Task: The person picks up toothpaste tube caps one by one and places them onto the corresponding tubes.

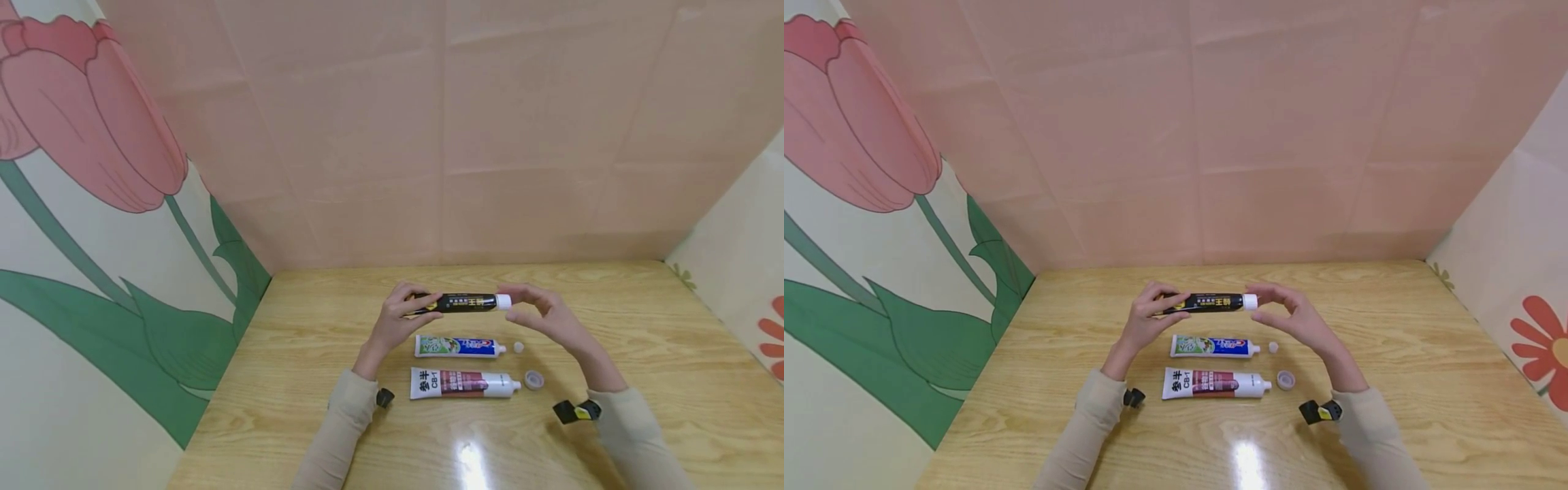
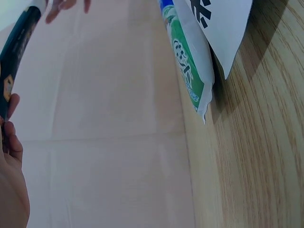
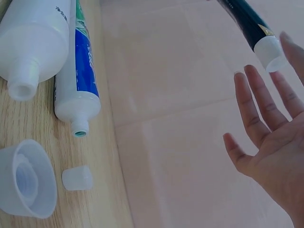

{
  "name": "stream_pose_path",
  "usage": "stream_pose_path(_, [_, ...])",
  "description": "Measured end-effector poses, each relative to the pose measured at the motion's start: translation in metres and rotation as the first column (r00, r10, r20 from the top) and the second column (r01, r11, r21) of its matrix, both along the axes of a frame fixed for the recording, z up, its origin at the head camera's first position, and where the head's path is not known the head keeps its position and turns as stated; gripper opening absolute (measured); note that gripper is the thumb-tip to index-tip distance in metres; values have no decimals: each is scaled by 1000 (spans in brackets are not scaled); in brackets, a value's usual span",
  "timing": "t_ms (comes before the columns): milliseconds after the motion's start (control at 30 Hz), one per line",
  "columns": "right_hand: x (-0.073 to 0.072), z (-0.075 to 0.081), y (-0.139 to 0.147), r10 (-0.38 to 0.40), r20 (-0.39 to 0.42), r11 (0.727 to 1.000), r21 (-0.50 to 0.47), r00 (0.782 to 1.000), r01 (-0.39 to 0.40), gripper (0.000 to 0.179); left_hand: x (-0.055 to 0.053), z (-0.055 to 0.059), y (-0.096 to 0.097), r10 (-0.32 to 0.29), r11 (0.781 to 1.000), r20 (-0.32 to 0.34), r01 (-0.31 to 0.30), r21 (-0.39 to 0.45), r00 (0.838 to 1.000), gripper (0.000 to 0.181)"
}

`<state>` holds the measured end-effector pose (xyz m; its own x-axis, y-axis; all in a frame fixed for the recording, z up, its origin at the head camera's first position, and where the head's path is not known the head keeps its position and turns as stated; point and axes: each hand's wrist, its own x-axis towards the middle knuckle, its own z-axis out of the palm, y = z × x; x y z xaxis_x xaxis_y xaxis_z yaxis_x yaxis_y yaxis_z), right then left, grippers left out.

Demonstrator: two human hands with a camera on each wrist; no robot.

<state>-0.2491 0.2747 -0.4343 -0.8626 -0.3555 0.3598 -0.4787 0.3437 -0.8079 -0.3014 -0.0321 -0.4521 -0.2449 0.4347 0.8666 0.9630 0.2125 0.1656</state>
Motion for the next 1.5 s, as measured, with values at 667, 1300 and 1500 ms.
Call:
stream_pose_path(667, [3,3,0,69,-53,995,-73,996,-73,34,-1,-1,2,-24,1000,-22,24,-6,999,34])
stream_pose_path(1300, [2,0,2,-100,44,995,12,994,99,20,1,-3,5,-18,1000,-17,17,-13,1000,36])
stream_pose_path(1500, [2,0,2,-108,20,993,48,994,107,22,3,-2,5,-9,1000,-13,8,-16,1000,34])
